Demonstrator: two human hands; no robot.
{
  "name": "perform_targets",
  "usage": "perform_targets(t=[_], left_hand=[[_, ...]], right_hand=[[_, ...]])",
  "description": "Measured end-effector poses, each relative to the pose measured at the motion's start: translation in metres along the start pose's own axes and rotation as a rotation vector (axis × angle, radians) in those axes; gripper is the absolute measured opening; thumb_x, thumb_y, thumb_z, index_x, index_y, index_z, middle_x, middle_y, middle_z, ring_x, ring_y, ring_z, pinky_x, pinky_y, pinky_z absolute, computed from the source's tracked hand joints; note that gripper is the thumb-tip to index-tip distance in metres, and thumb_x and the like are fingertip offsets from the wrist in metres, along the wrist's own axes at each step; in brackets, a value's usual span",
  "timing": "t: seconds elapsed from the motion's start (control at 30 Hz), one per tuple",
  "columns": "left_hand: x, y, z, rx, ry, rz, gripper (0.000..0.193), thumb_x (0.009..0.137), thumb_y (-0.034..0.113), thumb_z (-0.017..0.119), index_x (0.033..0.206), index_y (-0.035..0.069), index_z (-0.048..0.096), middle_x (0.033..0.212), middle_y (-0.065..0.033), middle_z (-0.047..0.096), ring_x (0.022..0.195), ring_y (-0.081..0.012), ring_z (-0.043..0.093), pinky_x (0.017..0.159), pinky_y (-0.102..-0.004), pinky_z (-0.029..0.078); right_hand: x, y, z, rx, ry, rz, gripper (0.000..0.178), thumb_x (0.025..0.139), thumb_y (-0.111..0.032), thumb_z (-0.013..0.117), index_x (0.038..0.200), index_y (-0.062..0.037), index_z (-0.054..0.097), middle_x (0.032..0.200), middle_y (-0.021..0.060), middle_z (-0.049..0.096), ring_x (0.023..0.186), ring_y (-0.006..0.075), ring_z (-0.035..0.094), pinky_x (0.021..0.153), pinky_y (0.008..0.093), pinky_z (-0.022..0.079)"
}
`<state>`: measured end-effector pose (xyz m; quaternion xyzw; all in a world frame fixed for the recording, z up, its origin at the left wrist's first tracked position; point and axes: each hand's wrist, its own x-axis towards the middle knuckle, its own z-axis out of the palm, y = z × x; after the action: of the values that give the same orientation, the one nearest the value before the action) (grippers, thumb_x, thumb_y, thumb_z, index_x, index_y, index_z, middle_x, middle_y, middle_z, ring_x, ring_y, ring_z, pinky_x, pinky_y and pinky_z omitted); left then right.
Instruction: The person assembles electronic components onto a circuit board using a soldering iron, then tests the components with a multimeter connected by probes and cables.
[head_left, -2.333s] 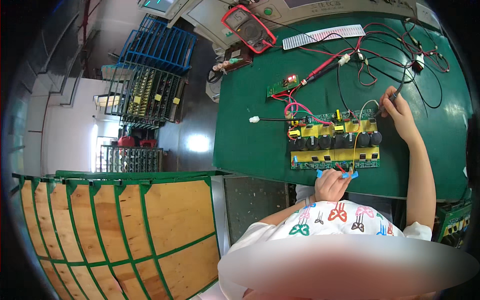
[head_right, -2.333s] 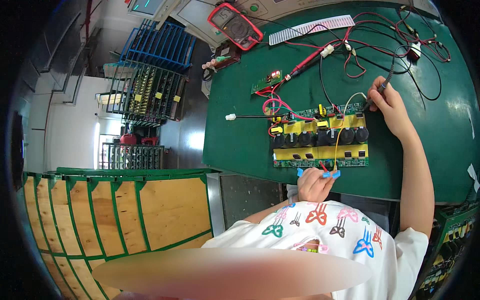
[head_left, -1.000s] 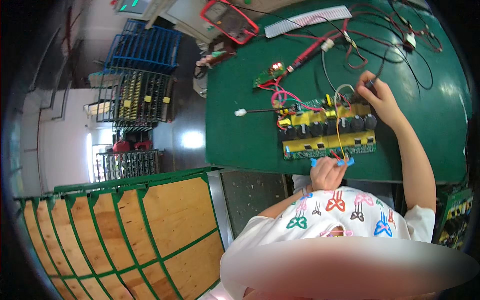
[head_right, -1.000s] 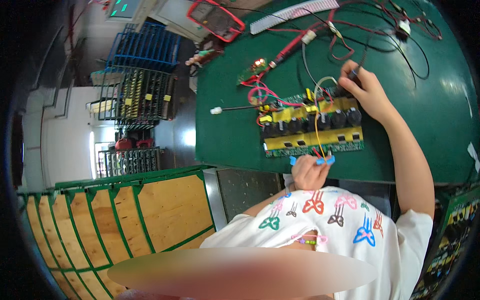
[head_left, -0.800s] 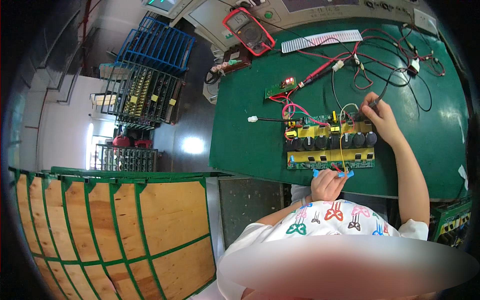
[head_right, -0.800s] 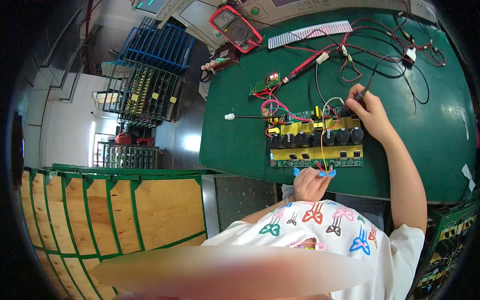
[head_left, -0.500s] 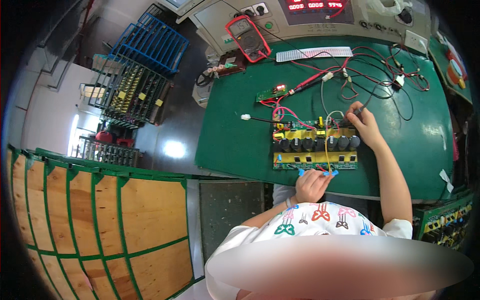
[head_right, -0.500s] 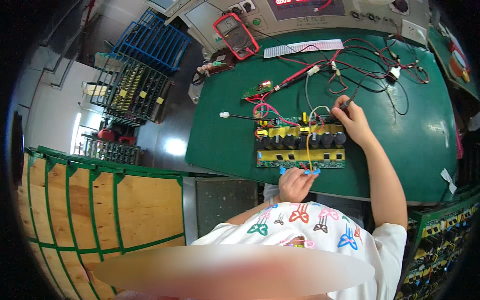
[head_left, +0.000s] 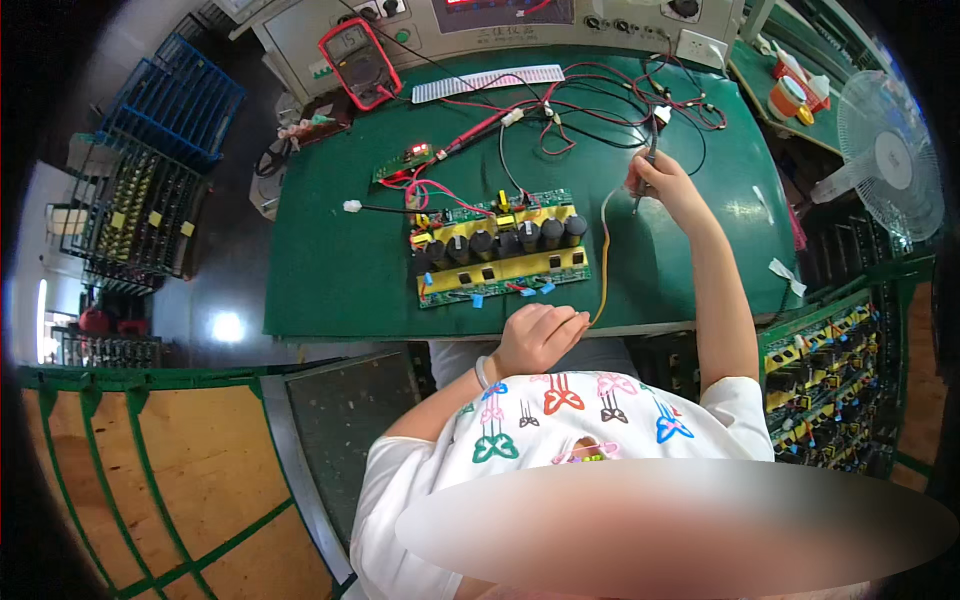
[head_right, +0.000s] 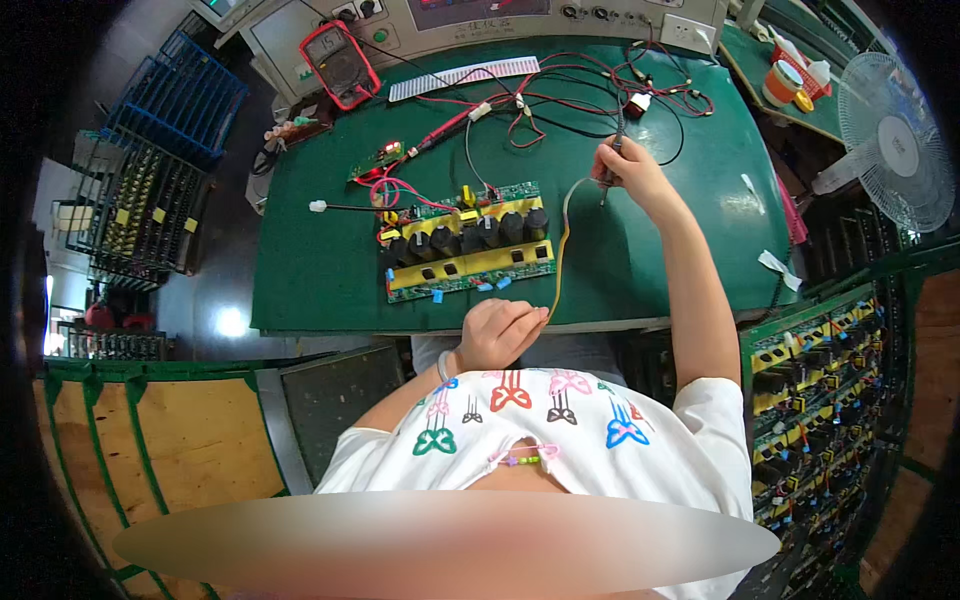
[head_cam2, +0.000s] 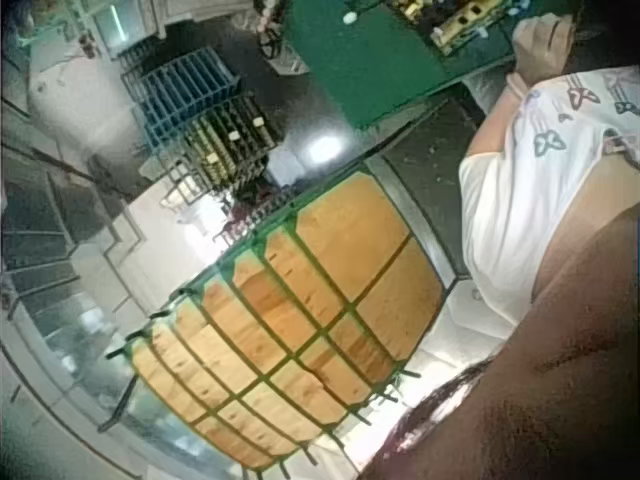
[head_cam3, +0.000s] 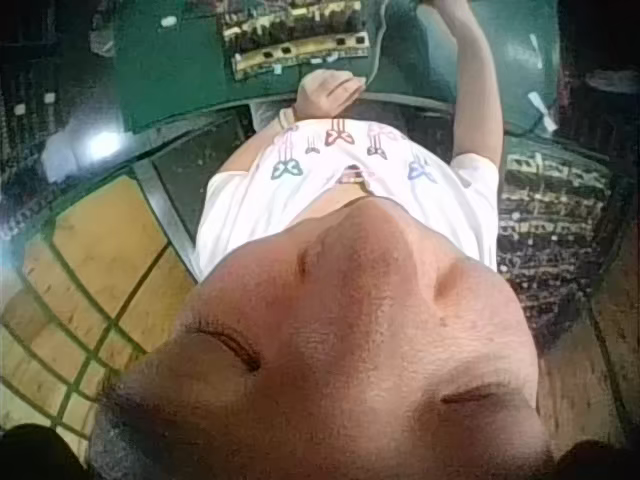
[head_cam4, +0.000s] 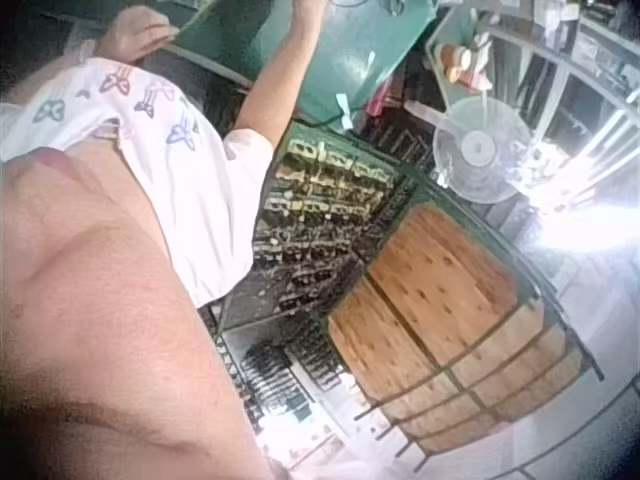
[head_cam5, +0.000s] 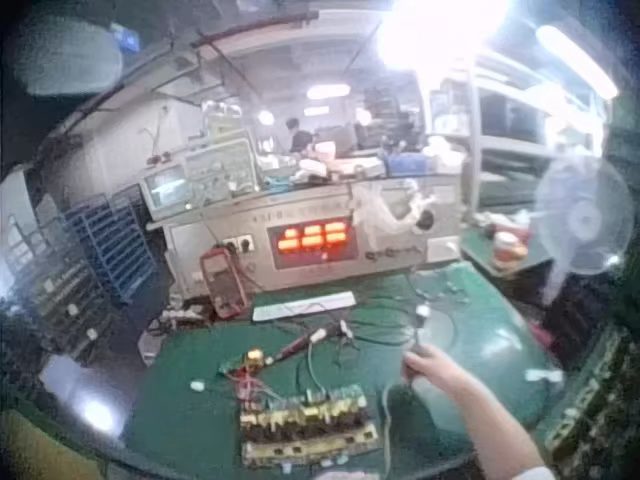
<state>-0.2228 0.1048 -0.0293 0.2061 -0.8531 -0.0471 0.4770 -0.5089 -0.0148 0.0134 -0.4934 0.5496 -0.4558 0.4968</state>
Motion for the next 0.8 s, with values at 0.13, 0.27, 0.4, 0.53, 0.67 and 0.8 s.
perform_targets(t=[0.13,0.27,0.4,0.53,0.67,0.8], left_hand=[[0.014,0.004,0.008,-0.053,0.057,0.022,0.028,0.074,0.004,0.077,0.1,0.005,0.067,0.091,-0.006,0.062,0.065,-0.0177,0.061,0.053,-0.0301,0.048],[0.034,0.007,0.029,-0.058,-0.079,0.128,0.029,0.075,0.007,0.066,0.104,0.004,0.067,0.107,-0.0086,0.063,0.069,-0.0178,0.061,0.058,-0.0302,0.049],[0.041,0.014,0.037,0.028,-0.196,0.072,0.037,0.077,0.008,0.062,0.113,0.003,0.064,0.111,-0.0087,0.062,0.073,-0.0174,0.06,0.065,-0.0299,0.049],[0.026,0.006,0.015,-0.077,-0.231,0.211,0.039,0.076,0.008,0.063,0.114,0.003,0.064,0.114,-0.0082,0.062,0.076,-0.018,0.06,0.067,-0.0318,0.05],[0.016,0.001,-0.039,0.055,-0.139,0.136,0.035,0.075,0.008,0.065,0.109,0.004,0.065,0.112,-0.0082,0.062,0.084,-0.0216,0.061,0.069,-0.0344,0.05],[0.016,-0.02,-0.086,0.362,-0.021,-0.223,0.026,0.075,0.003,0.068,0.101,0.006,0.065,0.101,-0.0085,0.064,0.086,-0.0265,0.061,0.073,-0.0384,0.049]], right_hand=[[-0.016,-0.029,-0.026,0.155,-0.126,0.119,0.025,0.102,-0.025,0.051,0.112,-0.0036,0.058,0.083,0.0023,0.057,0.079,0.0142,0.059,0.08,0.0312,0.051],[0.005,-0.023,-0.054,-0.122,0.128,-0.001,0.019,0.1,-0.019,0.051,0.111,-0.0062,0.061,0.079,0.0006,0.056,0.076,0.0123,0.058,0.075,0.0295,0.05],[0.061,0.014,-0.072,-0.718,0.346,-0.036,0.025,0.091,-0.026,0.059,0.108,-0.0091,0.065,0.086,0.0083,0.065,0.078,0.0227,0.063,0.072,0.0347,0.049],[0.099,0.042,-0.083,-1.037,0.549,-0.16,0.055,0.084,-0.044,0.068,0.123,-0.0072,0.059,0.111,0.021,0.067,0.106,0.0385,0.063,0.089,0.0427,0.049],[0.114,0.034,-0.07,-1.018,0.498,-0.083,0.071,0.081,-0.053,0.07,0.132,-0.0075,0.053,0.122,0.0217,0.063,0.116,0.0384,0.059,0.096,0.043,0.047],[0.129,0.056,-0.095,-1.07,0.504,-0.085,0.06,0.087,-0.046,0.067,0.131,-0.0073,0.053,0.115,0.0246,0.065,0.11,0.0403,0.061,0.092,0.0445,0.047]])
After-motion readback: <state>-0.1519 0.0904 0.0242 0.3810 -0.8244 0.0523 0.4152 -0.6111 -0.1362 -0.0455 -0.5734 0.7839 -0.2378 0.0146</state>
